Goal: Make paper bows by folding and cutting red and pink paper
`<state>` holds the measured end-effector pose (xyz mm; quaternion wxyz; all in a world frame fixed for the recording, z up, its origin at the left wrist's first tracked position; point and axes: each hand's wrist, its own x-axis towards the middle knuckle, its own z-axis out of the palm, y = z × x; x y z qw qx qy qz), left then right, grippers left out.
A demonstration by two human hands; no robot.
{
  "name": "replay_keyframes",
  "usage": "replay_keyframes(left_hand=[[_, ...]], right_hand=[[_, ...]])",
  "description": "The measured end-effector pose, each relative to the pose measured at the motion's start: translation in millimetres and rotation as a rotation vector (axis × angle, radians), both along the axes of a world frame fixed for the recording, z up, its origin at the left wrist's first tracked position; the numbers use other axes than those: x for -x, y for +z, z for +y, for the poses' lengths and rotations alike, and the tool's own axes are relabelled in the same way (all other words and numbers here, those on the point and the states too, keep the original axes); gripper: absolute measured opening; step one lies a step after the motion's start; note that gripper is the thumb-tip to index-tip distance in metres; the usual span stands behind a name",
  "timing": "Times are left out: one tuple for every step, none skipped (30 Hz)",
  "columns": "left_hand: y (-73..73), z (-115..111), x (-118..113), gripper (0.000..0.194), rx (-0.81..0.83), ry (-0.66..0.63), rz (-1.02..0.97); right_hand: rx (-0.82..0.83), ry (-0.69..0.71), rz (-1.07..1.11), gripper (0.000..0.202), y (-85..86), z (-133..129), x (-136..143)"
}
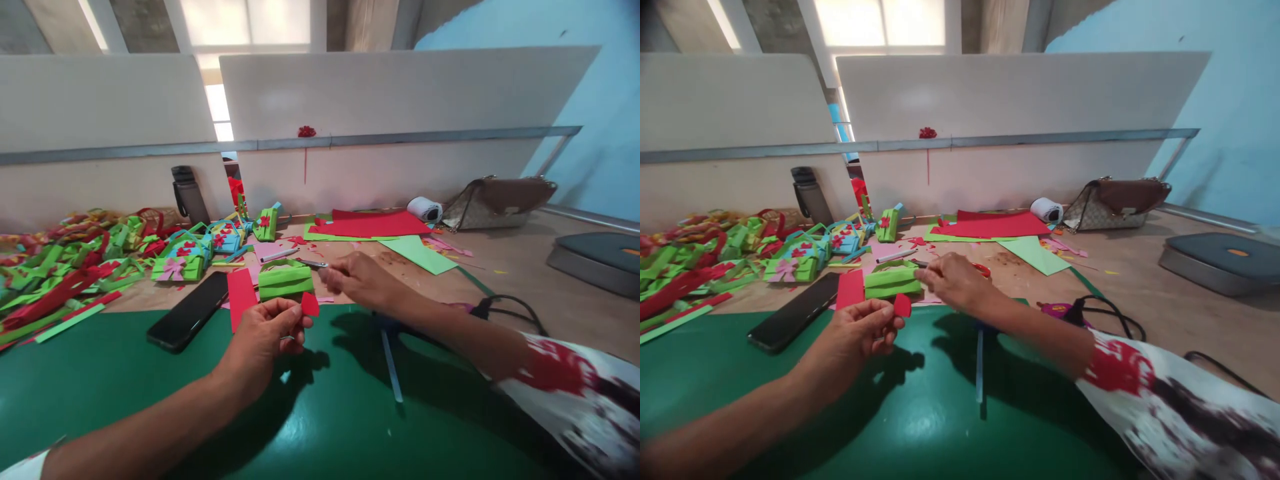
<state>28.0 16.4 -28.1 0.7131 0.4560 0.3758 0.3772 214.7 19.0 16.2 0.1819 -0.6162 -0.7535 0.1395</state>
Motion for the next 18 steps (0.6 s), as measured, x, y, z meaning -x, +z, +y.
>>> replay_keyframes(left_hand=[[-0.2, 0, -1, 0.018, -0.01, 0.002, -0.003], [-0.3, -1, -1, 0.018, -0.024, 0.0, -0.005], [-0.5, -2, -2, 0.017, -0.042, -0.009, -0.006], [-0.7, -2, -2, 0.017, -0.063, -0.028, -0.003], [-0.9, -3, -3, 0.017, -0.079, -0.057, 0.002], [-1.2, -3, -3, 0.018, -0.091, -0.093, 0.009], [-1.4, -3, -3, 0.019, -0.1, -0.128, 0.018], [-1.7, -3, -3, 0.02, -0.109, -0.166, 0.033], [-2.0, -3, -3, 0.021, -0.117, -0.203, 0.053], [-2.2, -3, -3, 0.023, -0.127, -0.236, 0.076], [-2.4, -2, -3, 0.024, -0.137, -0.266, 0.101], [-2.5, -2, -3, 0.026, -0.146, -0.294, 0.129], [-2.5, -1, -4, 0.027, -0.151, -0.322, 0.157], [-2.4, 0, -4, 0.028, -0.149, -0.344, 0.176], [-2.3, 0, -4, 0.029, -0.144, -0.352, 0.186], [-2.0, 1, -4, 0.029, -0.132, -0.349, 0.188], [-1.7, 1, -4, 0.029, -0.111, -0.333, 0.179], [-1.4, 2, -4, 0.028, -0.079, -0.305, 0.162]], right_hand=[[0.028, 0.049, 0.06, 0.04, -1.1, -9, 6], [0.056, 0.088, 0.115, 0.037, -2.6, -16, 11], [0.08, 0.12, 0.16, 0.033, -4.2, -22, 15], [0.098, 0.138, 0.195, 0.028, -5.6, -26, 18], [0.108, 0.147, 0.218, 0.025, -6.3, -29, 20], [0.112, 0.152, 0.229, 0.023, -6.4, -30, 20], [0.117, 0.159, 0.23, 0.022, -6.0, -31, 20], [0.122, 0.17, 0.22, 0.021, -5.1, -31, 18], [0.129, 0.184, 0.201, 0.02, -4.2, -32, 17], [0.136, 0.2, 0.174, 0.02, -3.5, -32, 15], [0.141, 0.215, 0.142, 0.019, -3.1, -33, 13], [0.144, 0.227, 0.108, 0.02, -3.0, -35, 13], [0.145, 0.237, 0.075, 0.021, -3.3, -36, 12], [0.15, 0.248, 0.045, 0.021, -3.6, -36, 12], [0.16, 0.262, 0.016, 0.02, -3.5, -36, 11], [0.171, 0.272, -0.013, 0.019, -2.9, -34, 11], [0.176, 0.272, -0.046, 0.017, -1.5, -31, 9], [0.165, 0.25, -0.085, 0.016, 0.7, -26, 6]])
